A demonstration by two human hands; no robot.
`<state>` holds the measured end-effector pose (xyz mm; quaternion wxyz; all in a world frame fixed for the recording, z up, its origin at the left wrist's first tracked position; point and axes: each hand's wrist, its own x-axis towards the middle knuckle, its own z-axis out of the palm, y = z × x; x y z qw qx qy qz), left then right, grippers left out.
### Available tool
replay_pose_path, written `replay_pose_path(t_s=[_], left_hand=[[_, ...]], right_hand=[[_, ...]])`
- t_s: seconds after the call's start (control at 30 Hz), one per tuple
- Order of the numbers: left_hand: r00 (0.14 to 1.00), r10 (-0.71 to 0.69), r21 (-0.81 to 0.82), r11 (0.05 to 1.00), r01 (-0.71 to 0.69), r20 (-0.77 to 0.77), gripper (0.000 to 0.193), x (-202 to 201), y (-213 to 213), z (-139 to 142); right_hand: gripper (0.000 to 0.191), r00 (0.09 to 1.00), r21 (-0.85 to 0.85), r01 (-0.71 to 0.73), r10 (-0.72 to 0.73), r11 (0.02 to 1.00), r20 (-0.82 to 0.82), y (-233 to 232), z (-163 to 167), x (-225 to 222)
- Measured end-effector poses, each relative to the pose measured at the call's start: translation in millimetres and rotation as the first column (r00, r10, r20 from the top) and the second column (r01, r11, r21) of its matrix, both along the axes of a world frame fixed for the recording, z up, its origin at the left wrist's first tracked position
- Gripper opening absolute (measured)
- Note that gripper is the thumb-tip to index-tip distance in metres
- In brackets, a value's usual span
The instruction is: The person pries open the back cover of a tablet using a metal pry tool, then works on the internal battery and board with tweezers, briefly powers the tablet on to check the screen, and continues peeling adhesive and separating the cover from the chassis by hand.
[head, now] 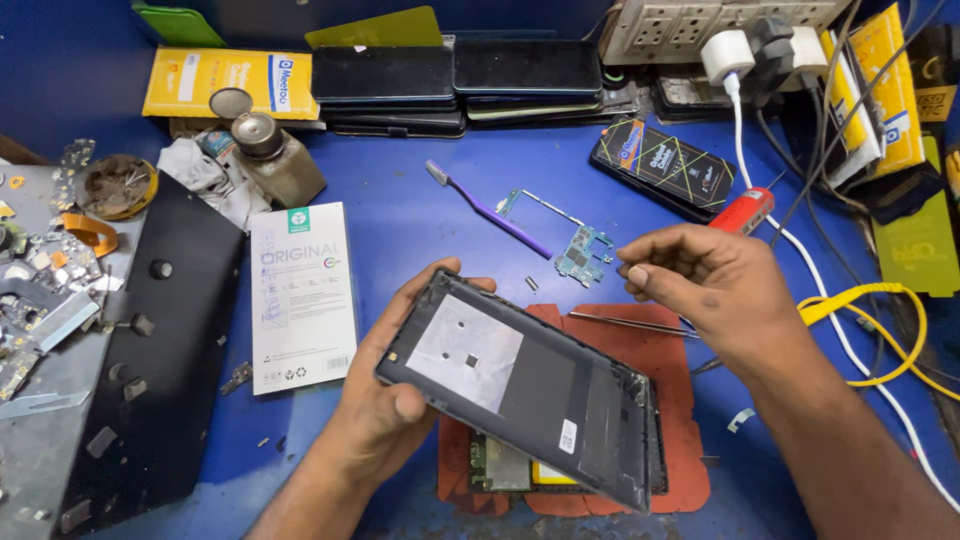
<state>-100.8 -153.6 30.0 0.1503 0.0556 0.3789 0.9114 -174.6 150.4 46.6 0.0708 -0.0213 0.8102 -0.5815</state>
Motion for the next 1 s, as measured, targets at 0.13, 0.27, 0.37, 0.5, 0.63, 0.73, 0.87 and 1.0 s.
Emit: replay_pose_path(t_s=[0.13, 0.27, 0.37, 0.5, 0.63, 0.73, 0.87, 1.0], left_hand=[[0.999, -0.028, 0.013, 1.0, 0.028, -0.018, 0.129, -10, 11, 3], [0.997, -0.061, -0.004, 0.998, 0.061, -0.044, 0.13, -17, 22, 3], [0.997, -0.076, 0.015, 0.997, 0.076, -0.025, 0.133, -19, 31, -1], [0.995, -0.101, 0.005, 0.995, 0.101, 0.003, 0.137, -11, 35, -7], [0.992, -0.127, -0.004, 0.992, 0.127, 0.019, 0.139, -6, 32, -9], [0.988, -0.151, -0.031, 0.988, 0.151, 0.012, 0.141, -5, 25, -8], [0.988, -0.155, -0.103, 0.983, 0.154, 0.001, 0.143, -5, 17, -3], [0.983, -0.179, -0.105, 0.977, 0.183, 0.049, 0.145, -6, 19, -3]], right_hand=[[0.02, 0.999, -0.184, 0.015, -0.02, 0.983, -0.025, 9, 1, 7], [0.017, 0.999, -0.36, -0.014, 0.032, 0.933, 0.042, 11, -4, 8], [0.018, 0.986, -0.486, 0.005, 0.076, 0.874, 0.148, 11, -9, 10], [0.021, 0.96, -0.556, -0.011, 0.165, 0.831, 0.228, 10, -14, 12], [0.027, 0.93, -0.634, -0.063, 0.276, 0.77, 0.243, 2, -19, 12], [0.027, 0.902, -0.663, -0.021, 0.3, 0.748, 0.31, -4, -21, 13], [0.022, 0.896, -0.618, 0.007, 0.27, 0.786, 0.354, -7, -23, 15], [0.015, 0.906, -0.571, -0.013, 0.251, 0.821, 0.34, -5, -26, 13]])
